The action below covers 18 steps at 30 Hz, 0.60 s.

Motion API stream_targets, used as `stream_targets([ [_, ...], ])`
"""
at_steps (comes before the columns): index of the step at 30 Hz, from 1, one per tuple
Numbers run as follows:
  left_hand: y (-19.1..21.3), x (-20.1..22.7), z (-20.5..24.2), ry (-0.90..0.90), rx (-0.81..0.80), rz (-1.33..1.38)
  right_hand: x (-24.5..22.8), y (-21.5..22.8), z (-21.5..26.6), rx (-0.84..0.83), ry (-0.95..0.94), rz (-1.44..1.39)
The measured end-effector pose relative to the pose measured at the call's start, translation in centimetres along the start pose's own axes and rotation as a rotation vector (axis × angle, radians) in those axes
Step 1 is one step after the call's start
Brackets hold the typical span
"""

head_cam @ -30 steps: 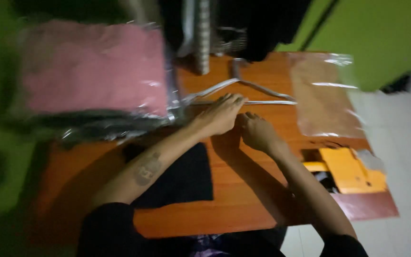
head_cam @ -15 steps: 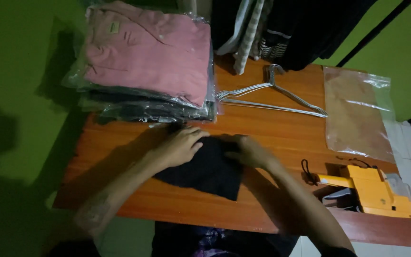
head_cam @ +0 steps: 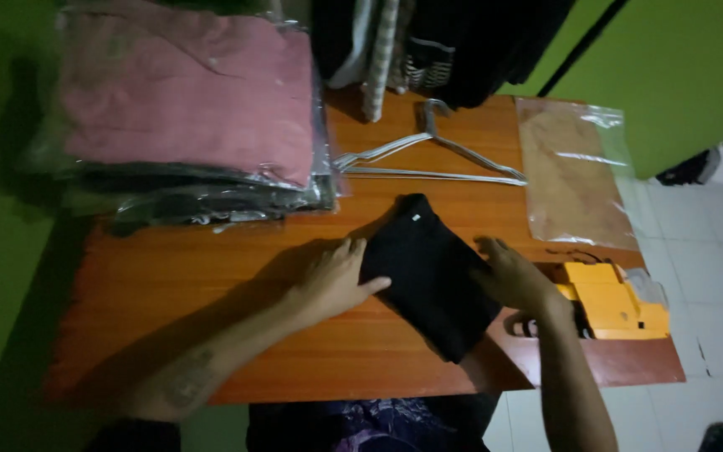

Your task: Remove a shirt from its packaging, place it on a hanger, and hang it on a clothing rack.

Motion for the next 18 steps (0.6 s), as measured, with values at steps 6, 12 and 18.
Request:
stream_targets([
  [6, -4.3, -1.3, -7.2, -0.121, 0.177, 0.178, -1.6, -1.3, -4.2, -0.072, -0.355, -0.140],
  [12, -1.8, -0.5, -13.7, -0.364, 0.422, 0.356, 0.0, -1.0, -6.3, -0.301, -0.593, -0.074],
  [18, 0.0, 0.6, -16.0, -0.362, 0.438, 0.414, 6.8, -4.5, -8.4, 0.044, -0.272, -0.410],
])
Point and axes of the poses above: each hand's wrist, its own z-axis away from the middle knuckle, its own y-axis out of the back of the hand, x = y × z, the point moved 3 cm from there along -z, towards the middle knuckle, and after that the axes turned 6 degrees about y, right-handed, at the moved point
